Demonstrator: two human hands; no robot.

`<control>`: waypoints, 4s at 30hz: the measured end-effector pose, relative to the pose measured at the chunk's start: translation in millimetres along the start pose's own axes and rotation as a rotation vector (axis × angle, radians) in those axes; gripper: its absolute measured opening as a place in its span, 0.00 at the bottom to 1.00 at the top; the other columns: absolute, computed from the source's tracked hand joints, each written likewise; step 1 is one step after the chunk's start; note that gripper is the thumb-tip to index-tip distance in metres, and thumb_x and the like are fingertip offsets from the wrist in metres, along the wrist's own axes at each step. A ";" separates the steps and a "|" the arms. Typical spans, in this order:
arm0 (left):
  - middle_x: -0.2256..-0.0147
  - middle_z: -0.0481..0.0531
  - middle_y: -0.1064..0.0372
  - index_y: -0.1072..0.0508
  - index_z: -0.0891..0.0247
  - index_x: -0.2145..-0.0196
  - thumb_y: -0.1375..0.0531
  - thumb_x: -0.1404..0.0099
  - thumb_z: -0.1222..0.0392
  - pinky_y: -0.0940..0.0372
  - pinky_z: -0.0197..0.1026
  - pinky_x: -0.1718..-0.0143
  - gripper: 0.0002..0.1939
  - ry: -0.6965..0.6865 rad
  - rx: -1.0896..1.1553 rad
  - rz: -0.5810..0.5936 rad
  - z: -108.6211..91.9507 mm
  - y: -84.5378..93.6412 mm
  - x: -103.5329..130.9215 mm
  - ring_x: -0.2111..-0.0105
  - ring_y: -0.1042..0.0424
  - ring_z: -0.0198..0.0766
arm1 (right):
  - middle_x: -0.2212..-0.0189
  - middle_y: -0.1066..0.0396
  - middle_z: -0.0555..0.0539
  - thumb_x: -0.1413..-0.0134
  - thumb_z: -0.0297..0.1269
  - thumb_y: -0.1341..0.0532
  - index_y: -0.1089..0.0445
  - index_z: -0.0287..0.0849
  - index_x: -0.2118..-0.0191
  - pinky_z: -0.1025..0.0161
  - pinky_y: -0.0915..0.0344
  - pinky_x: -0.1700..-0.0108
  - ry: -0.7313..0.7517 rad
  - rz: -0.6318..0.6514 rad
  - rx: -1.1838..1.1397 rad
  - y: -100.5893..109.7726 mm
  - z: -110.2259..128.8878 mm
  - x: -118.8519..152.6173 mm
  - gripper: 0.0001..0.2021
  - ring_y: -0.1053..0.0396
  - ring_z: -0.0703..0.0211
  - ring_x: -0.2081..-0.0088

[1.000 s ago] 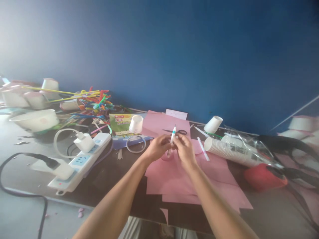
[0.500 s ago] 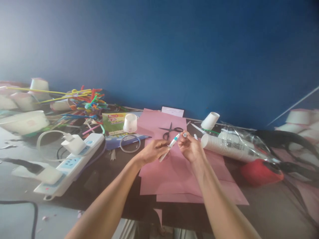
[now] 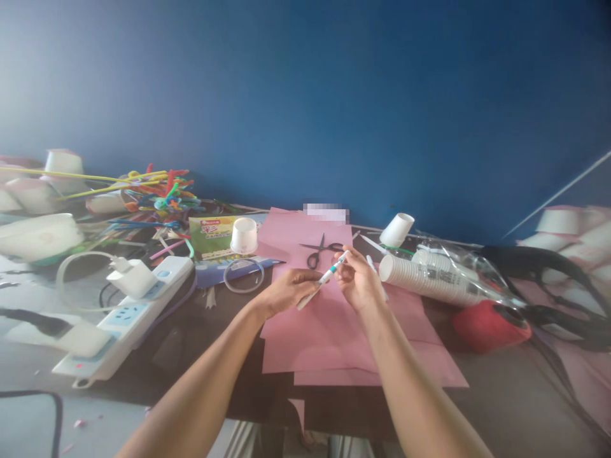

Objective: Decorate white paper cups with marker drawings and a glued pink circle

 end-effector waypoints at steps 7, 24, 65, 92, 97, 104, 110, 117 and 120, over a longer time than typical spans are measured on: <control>0.79 0.45 0.40 0.28 0.68 0.65 0.47 0.38 0.53 0.49 0.34 0.77 0.15 0.009 -0.028 -0.057 -5.4 3.7 0.9 0.80 0.44 0.29 | 0.78 0.26 0.52 0.64 0.34 0.32 0.31 0.41 0.66 0.71 0.47 0.82 0.039 0.038 0.117 -11.2 1.4 7.3 0.14 0.44 0.72 0.85; 0.81 0.43 0.48 0.42 0.63 0.77 0.51 0.35 0.52 0.53 0.33 0.78 0.16 -0.074 -0.187 -0.237 -7.1 9.6 -3.1 0.80 0.49 0.28 | 0.78 0.33 0.54 0.61 0.40 0.30 0.32 0.39 0.73 0.72 0.48 0.81 -0.018 0.103 0.076 -23.0 -10.2 16.4 0.13 0.46 0.74 0.83; 0.76 0.50 0.31 0.31 0.62 0.73 0.55 0.33 0.50 0.44 0.36 0.69 0.21 -0.124 -0.500 -0.720 -7.5 64.5 12.5 0.74 0.33 0.36 | 0.54 0.32 0.31 0.49 0.41 0.43 0.32 0.35 0.51 0.50 0.42 0.50 0.236 -0.377 1.647 11.8 72.1 -3.1 0.20 0.35 0.40 0.50; 0.78 0.49 0.35 0.35 0.61 0.77 0.55 0.32 0.49 0.48 0.36 0.73 0.21 -0.082 -0.568 -0.691 -0.6 61.1 9.8 0.77 0.37 0.36 | 0.58 0.27 0.31 0.56 0.28 0.40 0.37 0.33 0.48 0.53 0.34 0.56 0.065 -0.291 1.653 -9.0 20.2 -71.3 0.25 0.28 0.40 0.56; 0.77 0.49 0.33 0.35 0.61 0.76 0.55 0.33 0.50 0.47 0.36 0.71 0.19 -0.112 -0.566 -0.692 -2.5 62.2 9.9 0.76 0.36 0.35 | 0.46 0.37 0.28 0.49 0.31 0.43 0.45 0.32 0.41 0.45 0.44 0.45 0.191 -0.300 1.642 -22.0 34.2 -48.1 0.28 0.38 0.38 0.44; 0.78 0.48 0.33 0.35 0.61 0.77 0.54 0.33 0.51 0.47 0.36 0.72 0.19 -0.060 -0.543 -0.737 -2.1 69.7 11.7 0.76 0.36 0.35 | 0.62 0.24 0.47 0.48 0.34 0.40 0.27 0.45 0.58 0.60 0.35 0.53 0.160 0.210 1.531 -38.8 14.7 27.4 0.11 0.27 0.54 0.57; 0.76 0.50 0.31 0.33 0.61 0.75 0.55 0.33 0.51 0.45 0.35 0.70 0.19 -0.098 -0.535 -0.751 -6.8 73.5 15.5 0.75 0.33 0.35 | 0.52 0.27 0.44 0.47 0.34 0.41 0.29 0.45 0.51 0.57 0.36 0.50 0.184 0.474 1.437 -41.2 -4.7 72.1 0.16 0.29 0.53 0.52; 0.77 0.50 0.31 0.34 0.61 0.74 0.55 0.32 0.51 0.44 0.35 0.70 0.19 -0.133 -0.556 -0.744 -6.3 76.2 15.8 0.75 0.33 0.35 | 0.59 0.25 0.44 0.48 0.36 0.41 0.25 0.44 0.62 0.60 0.38 0.55 0.143 0.599 1.619 -49.3 -19.9 74.3 0.09 0.29 0.52 0.55; 0.77 0.50 0.31 0.35 0.61 0.75 0.55 0.32 0.52 0.45 0.35 0.70 0.18 -0.131 -0.567 -0.737 -6.5 75.3 14.9 0.75 0.33 0.35 | 0.65 0.26 0.44 0.47 0.37 0.43 0.27 0.43 0.70 0.63 0.39 0.62 0.117 0.615 1.723 -55.3 -26.9 75.2 0.08 0.28 0.55 0.62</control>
Point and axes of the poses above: each hand's wrist, its own x-axis away from the middle knuckle, its own y-axis out of the back of the hand, z = x × y, the point moved 9 cm from there along -x, towards the middle knuckle
